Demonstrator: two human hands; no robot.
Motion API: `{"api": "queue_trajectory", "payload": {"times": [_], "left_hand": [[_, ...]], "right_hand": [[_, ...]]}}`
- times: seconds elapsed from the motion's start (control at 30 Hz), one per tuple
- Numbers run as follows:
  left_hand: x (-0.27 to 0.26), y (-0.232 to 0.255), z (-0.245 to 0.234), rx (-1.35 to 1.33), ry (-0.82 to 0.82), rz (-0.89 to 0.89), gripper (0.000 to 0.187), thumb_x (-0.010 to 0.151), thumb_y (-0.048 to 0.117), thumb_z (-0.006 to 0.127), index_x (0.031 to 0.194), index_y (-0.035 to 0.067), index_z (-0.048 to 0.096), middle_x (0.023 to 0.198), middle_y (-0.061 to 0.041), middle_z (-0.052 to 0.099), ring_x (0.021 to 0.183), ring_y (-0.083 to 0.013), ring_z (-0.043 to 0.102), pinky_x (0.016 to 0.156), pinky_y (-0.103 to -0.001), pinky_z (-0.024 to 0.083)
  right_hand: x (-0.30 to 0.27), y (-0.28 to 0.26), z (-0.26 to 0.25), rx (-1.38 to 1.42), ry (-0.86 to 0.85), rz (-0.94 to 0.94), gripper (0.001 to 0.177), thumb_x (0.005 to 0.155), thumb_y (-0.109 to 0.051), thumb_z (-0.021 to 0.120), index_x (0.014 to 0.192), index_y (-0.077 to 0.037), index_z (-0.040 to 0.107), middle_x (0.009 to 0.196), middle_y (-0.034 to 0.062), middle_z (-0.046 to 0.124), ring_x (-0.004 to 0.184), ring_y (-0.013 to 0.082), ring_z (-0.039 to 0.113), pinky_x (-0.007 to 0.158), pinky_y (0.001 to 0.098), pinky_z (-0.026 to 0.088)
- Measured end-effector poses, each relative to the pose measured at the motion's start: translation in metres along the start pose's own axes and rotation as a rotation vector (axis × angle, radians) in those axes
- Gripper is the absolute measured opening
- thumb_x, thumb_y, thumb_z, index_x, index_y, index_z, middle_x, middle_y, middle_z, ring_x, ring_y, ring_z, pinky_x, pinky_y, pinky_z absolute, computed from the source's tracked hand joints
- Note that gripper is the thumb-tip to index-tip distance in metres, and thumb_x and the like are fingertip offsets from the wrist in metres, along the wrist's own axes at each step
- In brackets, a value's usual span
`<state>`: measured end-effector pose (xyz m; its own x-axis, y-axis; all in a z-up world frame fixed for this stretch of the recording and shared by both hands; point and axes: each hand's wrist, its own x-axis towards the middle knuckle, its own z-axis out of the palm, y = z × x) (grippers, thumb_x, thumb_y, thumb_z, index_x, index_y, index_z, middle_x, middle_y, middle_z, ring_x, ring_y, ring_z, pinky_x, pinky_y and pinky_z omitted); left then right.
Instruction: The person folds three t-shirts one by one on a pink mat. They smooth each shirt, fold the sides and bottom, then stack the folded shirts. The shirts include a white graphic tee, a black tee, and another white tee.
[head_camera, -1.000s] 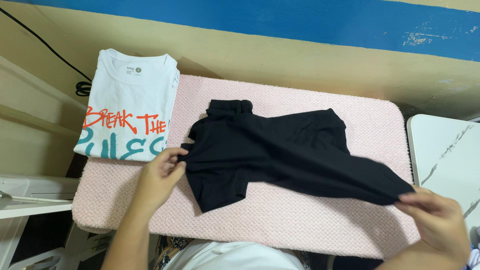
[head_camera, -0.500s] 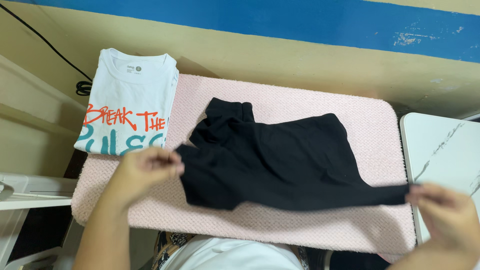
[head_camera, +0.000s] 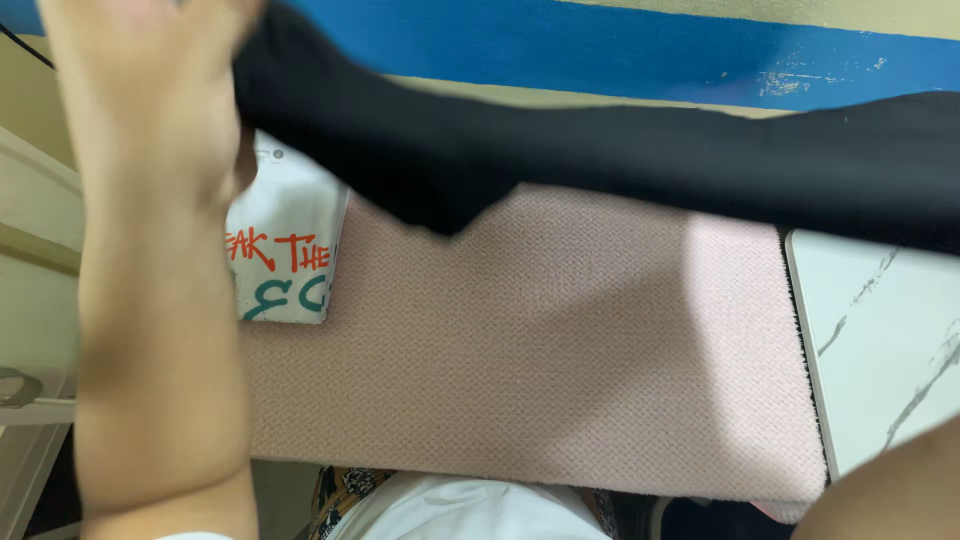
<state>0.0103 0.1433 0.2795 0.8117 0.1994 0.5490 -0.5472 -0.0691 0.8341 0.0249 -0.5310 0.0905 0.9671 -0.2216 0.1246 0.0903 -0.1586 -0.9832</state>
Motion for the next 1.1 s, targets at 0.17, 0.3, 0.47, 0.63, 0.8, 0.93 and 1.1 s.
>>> {"api": "queue_trajectory", "payload": {"times": [0.17,0.3,0.47,0.63,0.8,0.93,1.1], "left_hand": [[-0.134,0.005,0.013,0.412,-0.096,-0.339,0.074,0.071,0.016,0.091,0.134,0.010,0.054,0.106,0.000,0.043,0.079,-0.0078,0.043,0.062,-0.020,0.040],[-0.209,-0.051,0.015,0.701,-0.281,-0.682,0.081,0.063,0.016,0.095,0.135,0.015,0.058,0.101,-0.004,0.049,0.068,-0.0128,0.047,0.060,-0.023,0.048],[-0.259,-0.075,0.001,0.621,-0.400,-1.086,0.060,0.074,0.015,0.088,0.126,0.010,0.060,0.101,-0.007,0.055,0.062,-0.0183,0.059,0.061,-0.031,0.055],[-0.240,-0.083,-0.006,0.769,-0.330,-0.800,0.050,0.077,0.029,0.084,0.117,0.007,0.064,0.096,-0.008,0.059,0.068,-0.0186,0.058,0.068,-0.034,0.055],[-0.227,-0.085,-0.002,1.011,-0.386,-0.798,0.047,0.084,0.039,0.077,0.116,0.007,0.064,0.091,-0.011,0.067,0.077,-0.0239,0.066,0.075,-0.037,0.055],[-0.246,-0.085,0.002,1.002,-0.450,-0.994,0.061,0.077,0.045,0.083,0.118,0.007,0.059,0.091,-0.013,0.068,0.084,-0.0260,0.068,0.079,-0.037,0.056],[-0.275,-0.089,0.007,0.894,-0.380,-0.591,0.043,0.077,0.036,0.082,0.098,0.005,0.061,0.095,-0.013,0.064,0.084,-0.0274,0.064,0.074,-0.039,0.055]], "right_hand": [[-0.058,0.031,-0.039,-0.234,-0.157,0.117,0.035,0.086,0.004,0.074,0.120,0.002,0.067,0.091,0.0071,0.074,0.083,0.0145,0.072,0.080,0.0285,0.055],[-0.094,0.075,-0.044,-0.389,-0.358,0.381,0.040,0.081,0.002,0.076,0.121,0.002,0.068,0.086,0.0050,0.074,0.082,0.0138,0.074,0.080,0.0292,0.055],[-0.108,0.104,-0.030,-0.695,-0.623,0.894,0.048,0.089,-0.004,0.082,0.132,-0.006,0.064,0.076,0.0151,0.049,0.072,0.0266,0.055,0.065,0.0507,0.063],[-0.077,0.062,0.012,-0.769,-0.482,0.789,0.035,0.089,-0.015,0.083,0.119,-0.006,0.068,0.080,0.0136,0.068,0.075,0.0252,0.070,0.071,0.0368,0.057],[-0.075,0.037,0.040,-0.851,-0.616,0.789,0.044,0.082,-0.013,0.090,0.120,-0.009,0.069,0.072,0.0085,0.060,0.070,0.0193,0.062,0.068,0.0304,0.048],[-0.096,0.054,0.024,-0.778,-0.689,0.912,0.056,0.081,-0.006,0.091,0.130,-0.011,0.062,0.064,0.0056,0.048,0.061,0.0188,0.048,0.059,0.0338,0.045],[-0.123,0.081,-0.013,-0.668,-0.613,0.809,0.052,0.077,-0.007,0.095,0.120,-0.010,0.067,0.062,0.0050,0.042,0.063,0.0176,0.036,0.060,0.0336,0.034]]}}
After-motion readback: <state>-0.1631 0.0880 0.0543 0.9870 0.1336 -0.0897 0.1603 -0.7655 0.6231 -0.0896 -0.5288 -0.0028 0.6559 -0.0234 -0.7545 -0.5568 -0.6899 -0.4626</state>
